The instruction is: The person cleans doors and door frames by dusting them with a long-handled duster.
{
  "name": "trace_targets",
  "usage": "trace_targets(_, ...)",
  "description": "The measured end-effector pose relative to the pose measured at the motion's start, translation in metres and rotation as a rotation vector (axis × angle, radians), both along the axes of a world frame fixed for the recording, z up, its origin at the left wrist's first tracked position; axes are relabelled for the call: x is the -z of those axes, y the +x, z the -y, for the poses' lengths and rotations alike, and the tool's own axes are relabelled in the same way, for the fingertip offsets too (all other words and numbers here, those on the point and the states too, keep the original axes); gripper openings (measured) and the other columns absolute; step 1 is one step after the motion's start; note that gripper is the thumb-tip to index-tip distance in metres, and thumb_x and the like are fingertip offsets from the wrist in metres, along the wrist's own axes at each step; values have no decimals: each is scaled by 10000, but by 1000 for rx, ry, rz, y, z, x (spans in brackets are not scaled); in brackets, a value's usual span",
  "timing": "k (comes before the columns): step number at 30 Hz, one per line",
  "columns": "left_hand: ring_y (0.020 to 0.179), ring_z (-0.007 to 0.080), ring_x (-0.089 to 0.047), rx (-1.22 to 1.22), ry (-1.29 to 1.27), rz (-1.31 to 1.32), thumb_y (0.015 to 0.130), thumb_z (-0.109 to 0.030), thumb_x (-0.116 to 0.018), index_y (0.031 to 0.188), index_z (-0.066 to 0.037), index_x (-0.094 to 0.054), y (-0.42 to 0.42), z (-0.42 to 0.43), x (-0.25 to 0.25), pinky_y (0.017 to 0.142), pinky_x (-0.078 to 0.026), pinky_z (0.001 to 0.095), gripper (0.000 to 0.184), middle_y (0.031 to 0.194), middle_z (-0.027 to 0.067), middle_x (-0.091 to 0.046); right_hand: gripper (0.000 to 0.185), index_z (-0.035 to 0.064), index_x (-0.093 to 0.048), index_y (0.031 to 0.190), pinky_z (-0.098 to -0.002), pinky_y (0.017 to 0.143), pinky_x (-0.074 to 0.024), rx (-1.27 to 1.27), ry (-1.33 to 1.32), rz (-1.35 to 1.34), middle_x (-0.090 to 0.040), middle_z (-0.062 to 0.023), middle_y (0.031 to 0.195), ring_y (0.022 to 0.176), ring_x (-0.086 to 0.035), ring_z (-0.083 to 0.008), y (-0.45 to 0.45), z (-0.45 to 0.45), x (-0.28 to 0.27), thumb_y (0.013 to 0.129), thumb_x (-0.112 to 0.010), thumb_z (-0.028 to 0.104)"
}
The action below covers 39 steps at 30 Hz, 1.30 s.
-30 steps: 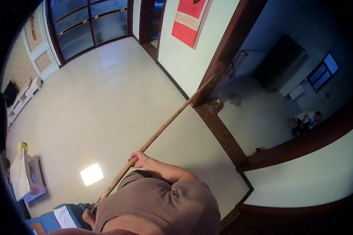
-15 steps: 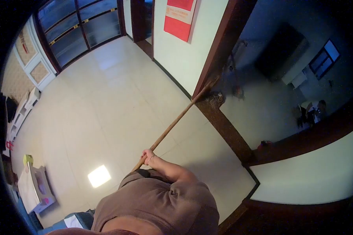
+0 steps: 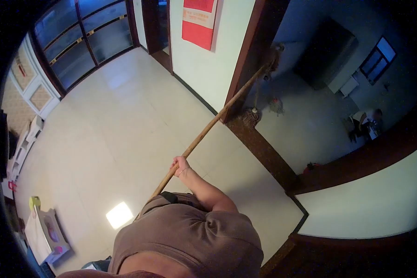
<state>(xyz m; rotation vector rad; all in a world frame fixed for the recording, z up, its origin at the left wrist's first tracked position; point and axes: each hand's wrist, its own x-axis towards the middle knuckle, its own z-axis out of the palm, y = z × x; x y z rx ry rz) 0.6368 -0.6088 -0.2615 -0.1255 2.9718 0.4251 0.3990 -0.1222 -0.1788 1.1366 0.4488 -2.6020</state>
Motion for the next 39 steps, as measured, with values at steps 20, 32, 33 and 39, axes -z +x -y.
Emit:
trace_targets(20, 676, 287, -549, -73, -300, 54, 709, -294, -579, 734, -93, -485, 21, -25, -106, 630, -400, 409, 223, 694, 101, -568, 133, 114, -358, 685, -319, 496, -384, -45, 108, 501, -379, -38, 589, 502, -381, -188, -2, 18, 66, 645, -460, 38)
trace_targets(32, 732, 281, -557, 42, -287, 203, 720, -316, -569, 764, -97, -504, -52, -80, -101, 681, -395, 416, 232, 744, 90, -584, 139, 87, -390, 647, -376, 444, -379, 198, 114, 173, -392, -61, 573, 473, -423, -218, -7, 18, 31, 640, -527, 63)
trace_targets(33, 736, 280, -558, 47, -285, 212, 721, -317, -568, 767, -98, -506, -56, -85, -103, 685, -394, 416, 233, 749, 89, -586, 122, 78, -400, 647, -398, 488, -404, 158, 111, 156, -404, -69, 583, 498, -435, -230, -5, 24, 43, 649, -520, 64)
trace_targets(39, 764, 277, -561, 30, -293, 243, 727, -328, -563, 782, -100, -515, -64, -100, -111, 711, -391, 419, 240, 774, 84, -594, 89, 84, -413, 673, -424, 561, -432, -52, 82, 231, -424, -69, 628, 537, -445, -243, -18, 25, 177, 678, -499, 63)
